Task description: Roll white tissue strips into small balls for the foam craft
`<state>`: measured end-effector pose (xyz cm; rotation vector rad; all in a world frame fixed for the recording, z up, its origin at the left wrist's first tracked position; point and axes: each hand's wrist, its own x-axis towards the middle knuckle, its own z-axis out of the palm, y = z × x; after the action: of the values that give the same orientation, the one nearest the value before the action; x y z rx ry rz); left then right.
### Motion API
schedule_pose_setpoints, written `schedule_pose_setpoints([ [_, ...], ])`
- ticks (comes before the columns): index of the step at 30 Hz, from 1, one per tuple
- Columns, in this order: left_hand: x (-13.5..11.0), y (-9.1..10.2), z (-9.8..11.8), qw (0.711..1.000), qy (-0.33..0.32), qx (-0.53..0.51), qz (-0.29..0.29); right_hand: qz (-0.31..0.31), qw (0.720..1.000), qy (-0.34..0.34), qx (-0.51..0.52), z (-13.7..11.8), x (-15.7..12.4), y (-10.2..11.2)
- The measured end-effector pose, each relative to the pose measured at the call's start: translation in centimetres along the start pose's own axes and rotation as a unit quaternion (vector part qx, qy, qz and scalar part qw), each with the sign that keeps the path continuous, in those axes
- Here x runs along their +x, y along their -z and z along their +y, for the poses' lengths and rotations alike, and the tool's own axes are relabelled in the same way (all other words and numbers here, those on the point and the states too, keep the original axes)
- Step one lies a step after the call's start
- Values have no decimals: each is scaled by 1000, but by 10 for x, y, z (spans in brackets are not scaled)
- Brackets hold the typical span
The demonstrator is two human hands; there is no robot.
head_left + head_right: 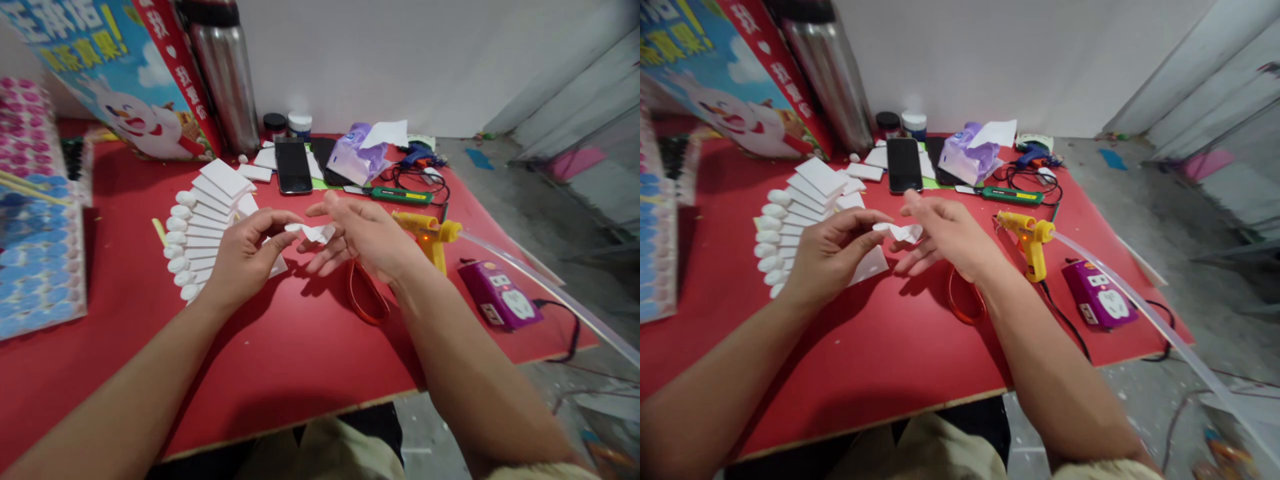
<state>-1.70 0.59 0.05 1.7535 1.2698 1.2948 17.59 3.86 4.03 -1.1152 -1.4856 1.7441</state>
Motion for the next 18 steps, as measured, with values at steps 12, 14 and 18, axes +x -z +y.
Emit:
schedule_pose_setpoints([
  [12,-1,-2,1,1000,-9,12,-6,-50,984,-65,157,1,-1,-2],
  [14,-2,-2,1,1000,22,-5,1,-18,997,-22,66,1,-2,-4],
  [18,-3,-5,-2,997,61,-49,1,91,979,67,-170,4,-3,-9],
])
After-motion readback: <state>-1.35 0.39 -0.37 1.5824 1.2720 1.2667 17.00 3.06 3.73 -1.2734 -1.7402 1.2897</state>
